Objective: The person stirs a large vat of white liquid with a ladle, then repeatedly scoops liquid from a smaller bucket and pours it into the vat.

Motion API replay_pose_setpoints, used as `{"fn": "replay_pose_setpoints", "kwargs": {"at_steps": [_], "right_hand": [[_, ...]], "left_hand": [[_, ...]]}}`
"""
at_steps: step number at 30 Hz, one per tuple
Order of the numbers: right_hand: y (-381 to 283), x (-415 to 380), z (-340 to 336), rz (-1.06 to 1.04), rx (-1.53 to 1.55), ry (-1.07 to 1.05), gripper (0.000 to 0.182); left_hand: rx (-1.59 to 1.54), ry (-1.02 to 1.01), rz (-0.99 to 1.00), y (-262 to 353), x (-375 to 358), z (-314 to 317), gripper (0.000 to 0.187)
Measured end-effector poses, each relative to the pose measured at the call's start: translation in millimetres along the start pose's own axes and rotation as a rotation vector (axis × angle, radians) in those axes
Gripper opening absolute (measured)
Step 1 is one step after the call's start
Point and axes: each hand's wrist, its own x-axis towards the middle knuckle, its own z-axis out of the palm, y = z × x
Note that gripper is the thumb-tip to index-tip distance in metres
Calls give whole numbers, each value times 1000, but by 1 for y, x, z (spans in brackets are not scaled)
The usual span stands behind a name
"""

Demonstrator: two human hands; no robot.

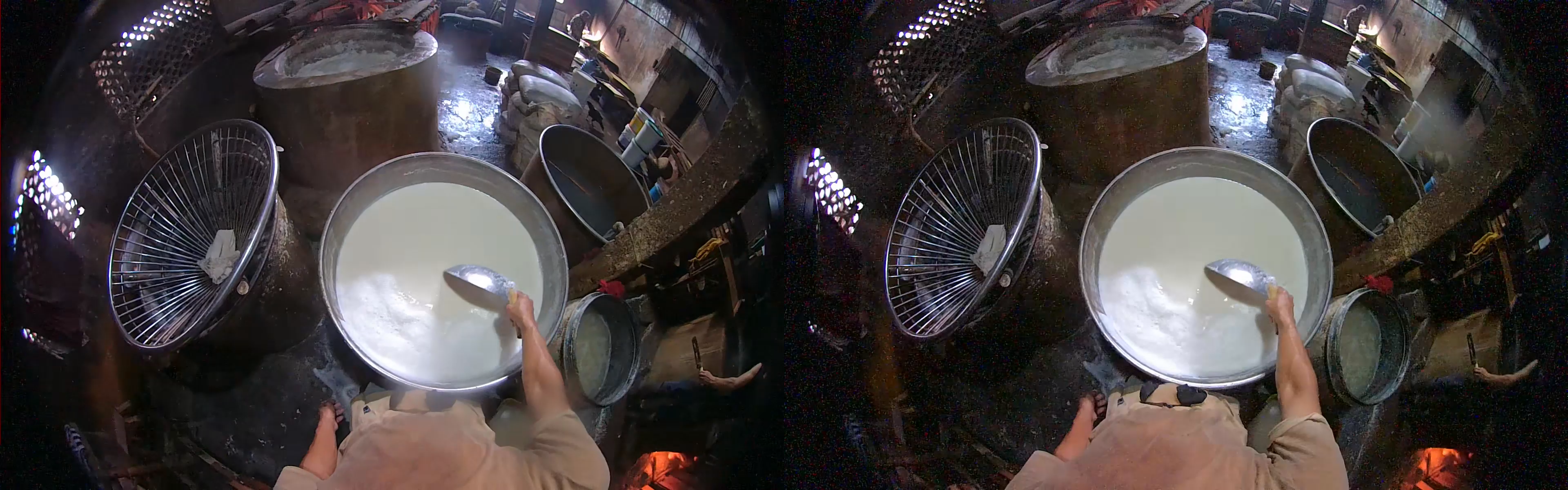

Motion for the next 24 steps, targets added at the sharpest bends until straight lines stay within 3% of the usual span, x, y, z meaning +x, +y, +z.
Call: {"fn": "replay_pose_setpoints", "kwargs": {"at_steps": [3, 10, 12, 15, 24], "right_hand": [[20, -4, 42, -52, -49, 11, 23], [-34, -77, 76, 107, 122, -140, 21], [-20, -82, 106, -106, 32, -47, 23], [-60, -113, 104, 24, 107, -135, 26], [-113, -158, 104, 1, 78, -331, 41]], "left_hand": [[-44, -64, -104, 9, 2, -10, 35], [25, 40, -110, 27, 26, -12, 33], [26, 57, -122, 39, 28, -13, 33], [71, -15, -37, 49, 45, -19, 32], [71, -67, -22, 112, 39, -10, 27]]}}
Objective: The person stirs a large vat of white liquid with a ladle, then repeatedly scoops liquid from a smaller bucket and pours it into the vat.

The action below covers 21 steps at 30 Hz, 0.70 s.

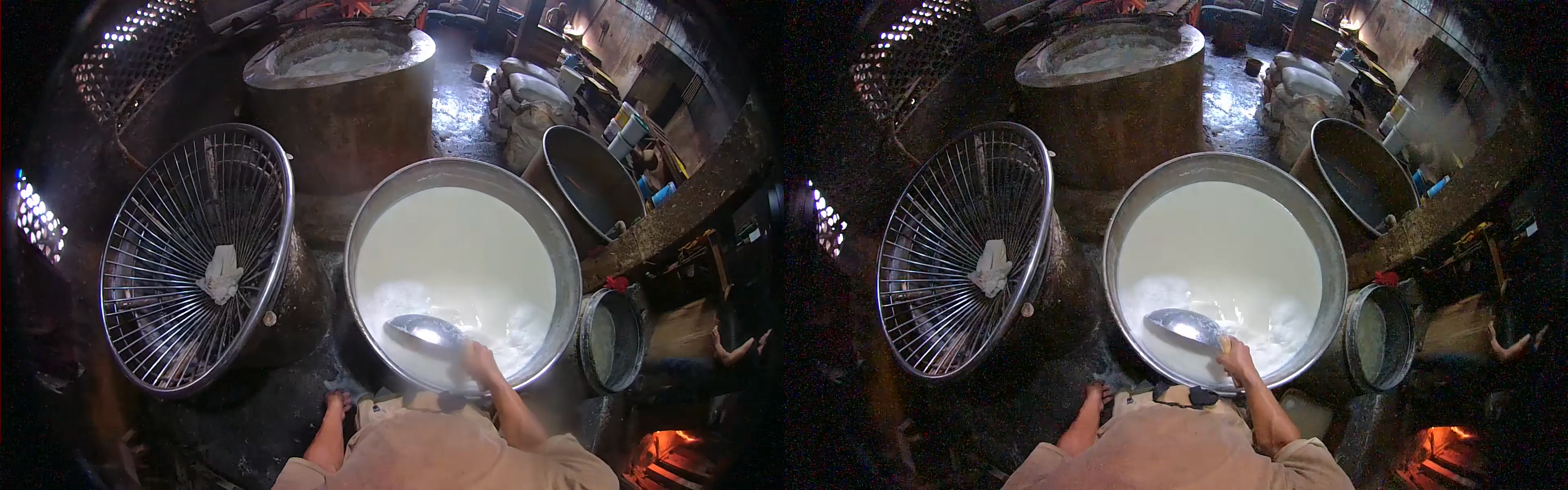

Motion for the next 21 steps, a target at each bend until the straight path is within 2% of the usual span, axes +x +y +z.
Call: {"fn": "replay_pose_setpoints", "kwargs": {"at_steps": [3, 7, 9, 11, 12, 15, 16, 18, 21], "right_hand": [[-33, -13, -18, 47, 71, -54, 40], [-89, -9, -61, 5, 110, -94, 44], [-119, 10, -82, -68, 30, -106, 46], [-155, 35, -90, -153, -34, -49, 45], [-162, 56, -85, -239, -105, 44, 44], [-166, 126, -53, -382, -242, 284, 44], [-162, 144, -45, -382, -239, 286, 44], [-157, 173, -32, -244, -356, 191, 38], [-125, 188, -19, -156, -403, 109, 31]], "left_hand": [[-49, -27, -19, 14, -7, 1, 25], [-18, 14, 19, 16, -2, -11, 26], [-44, 21, 33, 14, -1, -19, 27], [-48, 54, -33, 15, -5, -29, 29], [-48, 56, -36, 12, -8, -34, 29], [-47, 38, -28, 1, -16, -47, 33], [-56, 43, -41, -4, -17, -52, 34], [-91, 76, -54, -8, -21, -56, 34], [-118, 99, -59, -21, -27, -62, 34]]}}
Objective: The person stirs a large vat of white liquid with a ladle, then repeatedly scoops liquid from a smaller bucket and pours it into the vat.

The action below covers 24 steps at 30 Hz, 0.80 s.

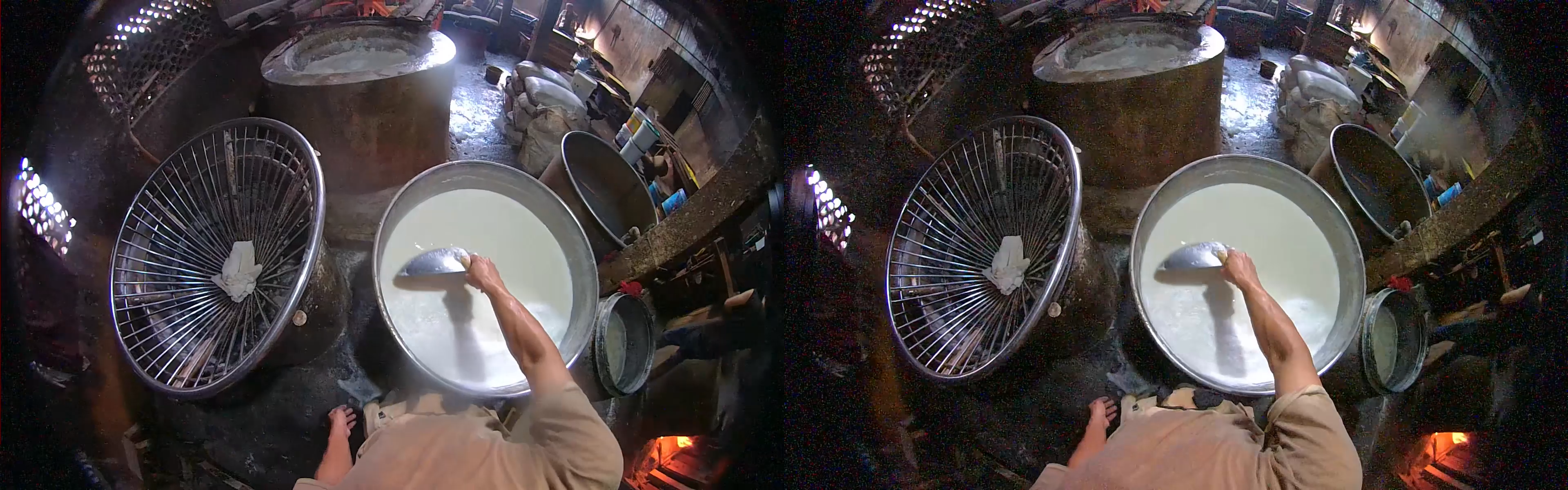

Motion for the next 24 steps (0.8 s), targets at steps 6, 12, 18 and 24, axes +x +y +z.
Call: {"fn": "replay_pose_setpoints", "kwargs": {"at_steps": [6, 12, 18, 24], "right_hand": [[66, -28, 40, -90, -75, 57, 22], [109, -79, 44, 13, -72, 21, 25], [146, -134, 34, 139, -166, -106, 26], [191, -192, -1, 83, -99, -119, 24]], "left_hand": [[63, 55, -45, -18, -7, -9, 31], [96, 14, -17, -7, 3, 6, 34], [118, -105, 60, 4, 35, 41, 35], [193, -109, 82, 6, 11, 90, 27]]}}
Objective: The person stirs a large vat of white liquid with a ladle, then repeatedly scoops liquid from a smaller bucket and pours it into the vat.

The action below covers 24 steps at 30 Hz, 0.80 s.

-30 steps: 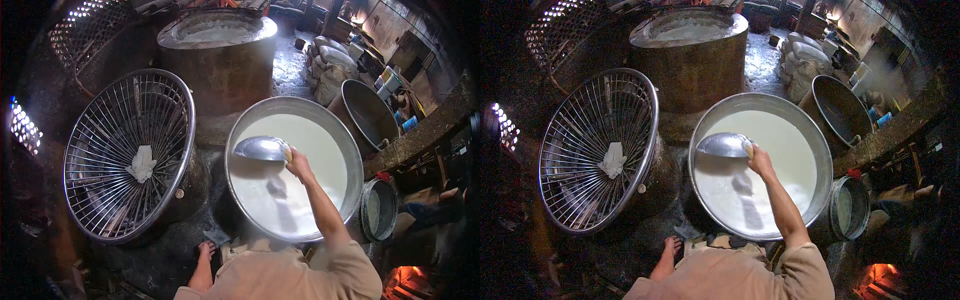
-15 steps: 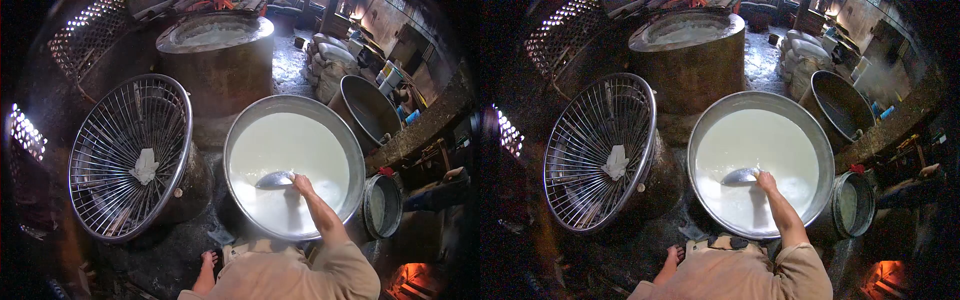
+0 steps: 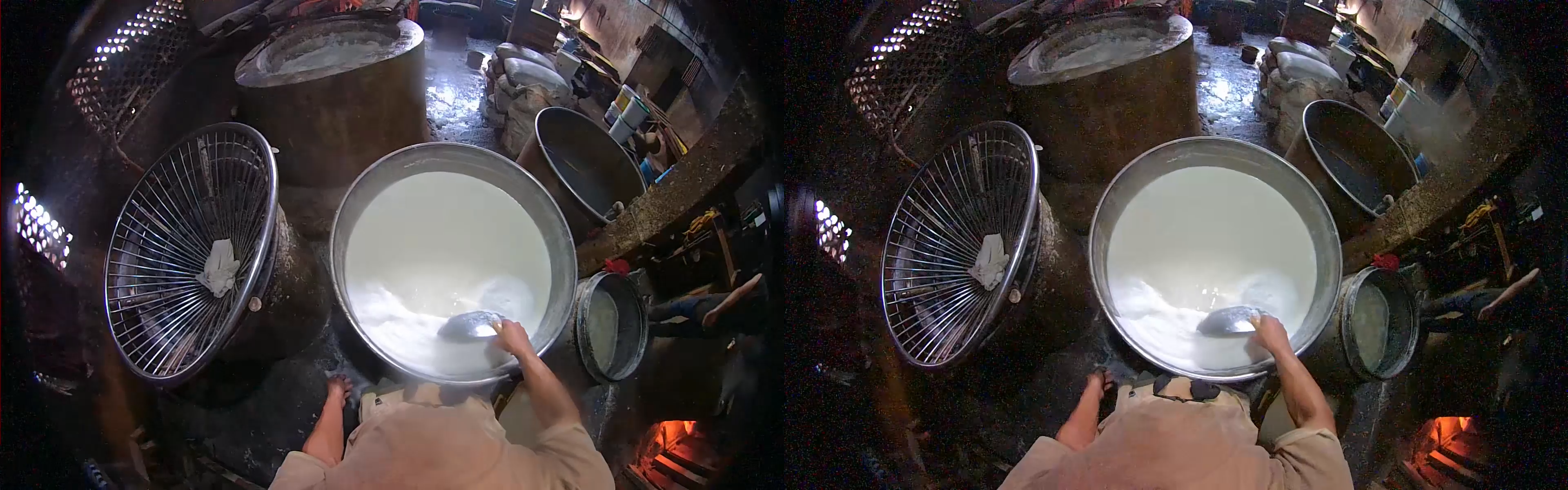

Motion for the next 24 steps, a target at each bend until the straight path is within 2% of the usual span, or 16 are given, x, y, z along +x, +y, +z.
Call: {"fn": "replay_pose_setpoints", "kwargs": {"at_steps": [1, 5, 8, 9, 10, 12, 14, 15, 16, 17, 18, 19, 20, 21, 23, 24], "right_hand": [[8, -7, -7, 54, 29, 19, 24], [45, -37, -44, 28, -4, 31, 32], [47, -64, -92, 43, 153, 24, 36], [43, -72, -113, 28, 205, 44, 39], [44, -74, -123, 14, 257, 63, 41], [84, -60, -130, 11, 250, 16, 44], [99, -48, -142, -112, 403, 137, 46], [80, -49, -160, -21, 438, 165, 49], [75, -38, -160, -20, 440, 166, 49], [74, -22, -154, -24, 421, 348, 49], [76, -5, -145, -26, 400, 529, 50], [84, 21, -132, 11, 342, 580, 48], [91, 47, -117, 47, 284, 633, 47], [92, 63, -109, 45, 286, 640, 47], [90, 87, -96, 165, 432, 471, 38], [91, 99, -83, 160, 433, 476, 38]], "left_hand": [[3, 9, -4, -1, -3, 7, 25], [17, 12, -10, -13, -13, 26, 24], [4, 41, -21, -53, 14, 30, 27], [-1, 46, -20, -50, 2, 33, 27], [-14, 53, -36, -46, -17, 35, 18], [-31, 62, -49, -42, -34, 40, 21], [-127, 39, -109, -62, -24, 31, 22], [-127, 41, -107, -79, -11, 24, 22], [-112, 39, -67, -99, 4, 19, 21], [-96, 35, -28, -108, 11, 18, 28], [-92, 33, -28, -99, -4, 21, 28], [-85, 51, -78, -83, -27, 23, 20], [-80, 67, -125, -63, -51, 29, 21], [-80, 65, -118, -62, -50, 28, 21], [-194, 28, -113, -56, -54, 23, 21], [-197, 27, -107, -52, -56, 23, 21]]}}
